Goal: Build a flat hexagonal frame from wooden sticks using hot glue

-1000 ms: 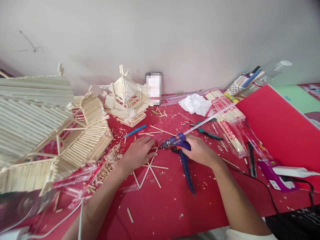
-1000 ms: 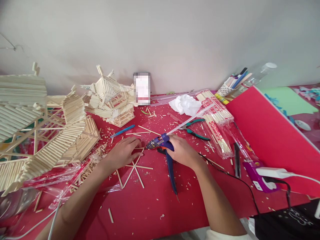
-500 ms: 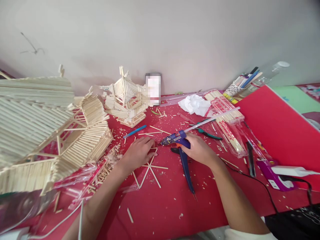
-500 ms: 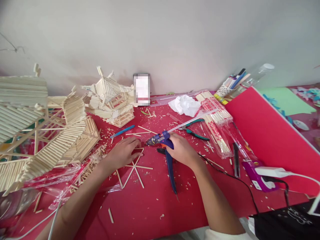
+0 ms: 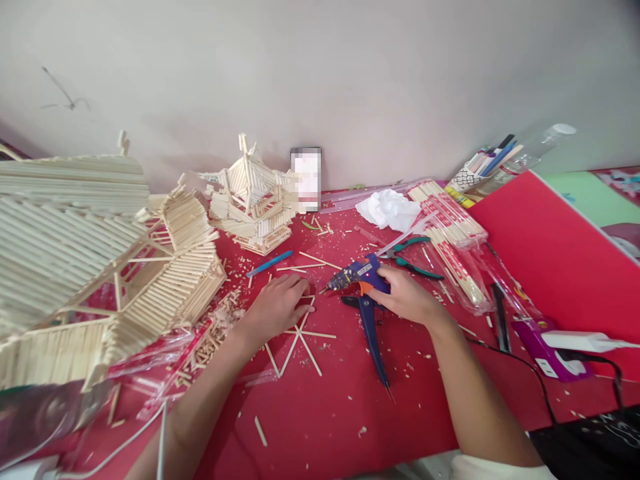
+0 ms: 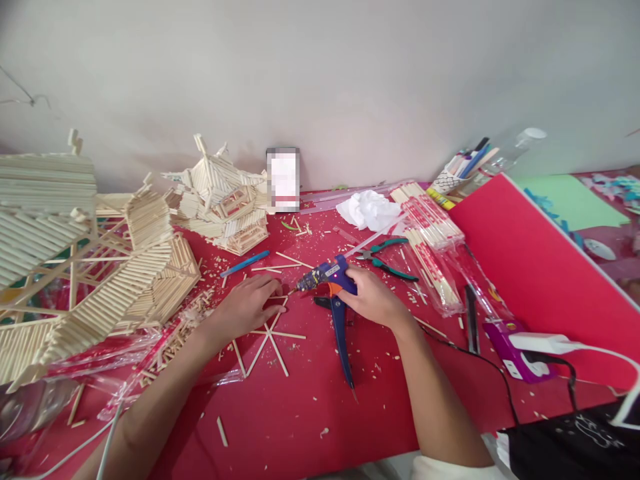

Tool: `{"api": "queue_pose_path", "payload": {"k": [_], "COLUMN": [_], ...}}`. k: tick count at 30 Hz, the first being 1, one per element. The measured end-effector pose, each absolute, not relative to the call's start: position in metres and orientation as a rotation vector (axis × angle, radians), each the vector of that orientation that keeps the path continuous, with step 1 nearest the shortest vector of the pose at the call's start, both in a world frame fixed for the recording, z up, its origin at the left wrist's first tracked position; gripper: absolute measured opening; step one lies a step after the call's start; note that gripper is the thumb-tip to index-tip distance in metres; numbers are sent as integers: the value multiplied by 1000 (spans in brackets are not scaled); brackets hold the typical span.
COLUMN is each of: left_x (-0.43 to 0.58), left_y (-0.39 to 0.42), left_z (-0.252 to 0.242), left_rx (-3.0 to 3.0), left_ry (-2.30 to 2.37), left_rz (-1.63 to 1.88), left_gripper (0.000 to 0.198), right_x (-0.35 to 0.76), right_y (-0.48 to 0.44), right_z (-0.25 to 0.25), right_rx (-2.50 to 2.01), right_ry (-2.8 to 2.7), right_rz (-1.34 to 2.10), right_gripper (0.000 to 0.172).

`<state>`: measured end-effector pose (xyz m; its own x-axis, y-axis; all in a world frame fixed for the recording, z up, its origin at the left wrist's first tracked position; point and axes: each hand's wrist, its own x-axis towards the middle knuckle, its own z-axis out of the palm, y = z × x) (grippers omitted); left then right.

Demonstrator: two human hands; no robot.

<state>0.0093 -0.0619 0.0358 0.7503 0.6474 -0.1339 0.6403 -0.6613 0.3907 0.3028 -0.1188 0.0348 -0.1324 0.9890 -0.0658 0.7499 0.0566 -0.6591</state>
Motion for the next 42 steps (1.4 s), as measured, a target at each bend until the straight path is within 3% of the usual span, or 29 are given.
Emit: {"api": "queue_pose_path", "payload": {"k": [6,13,19,26,42], "left_x": [-5,-27,-32,-22,-1], "left_y": [-54,-41,-41,-46,-54], "left_z": [35,46,52,39,29], "left_rx": [2513,2460,2514,2538,2523], "left_ry": [958,1022,1040,899,979], "left_rz": [219,364,255,199,157], "left_gripper": [11,35,28,19,17], "right_x": [309,294,282,230,200], "right_y": [-112,-99,-109,-141,-149], "right_z": [19,-8,18,51,26], "right_rx": [-1831,-2002,-2033,-1223,-1310], "right_ry": [-1846,-1881,-1908,-2547,-2814], "right_rz": [415,71,-66,314,285], "right_gripper": [23,24,39,15,12]}}
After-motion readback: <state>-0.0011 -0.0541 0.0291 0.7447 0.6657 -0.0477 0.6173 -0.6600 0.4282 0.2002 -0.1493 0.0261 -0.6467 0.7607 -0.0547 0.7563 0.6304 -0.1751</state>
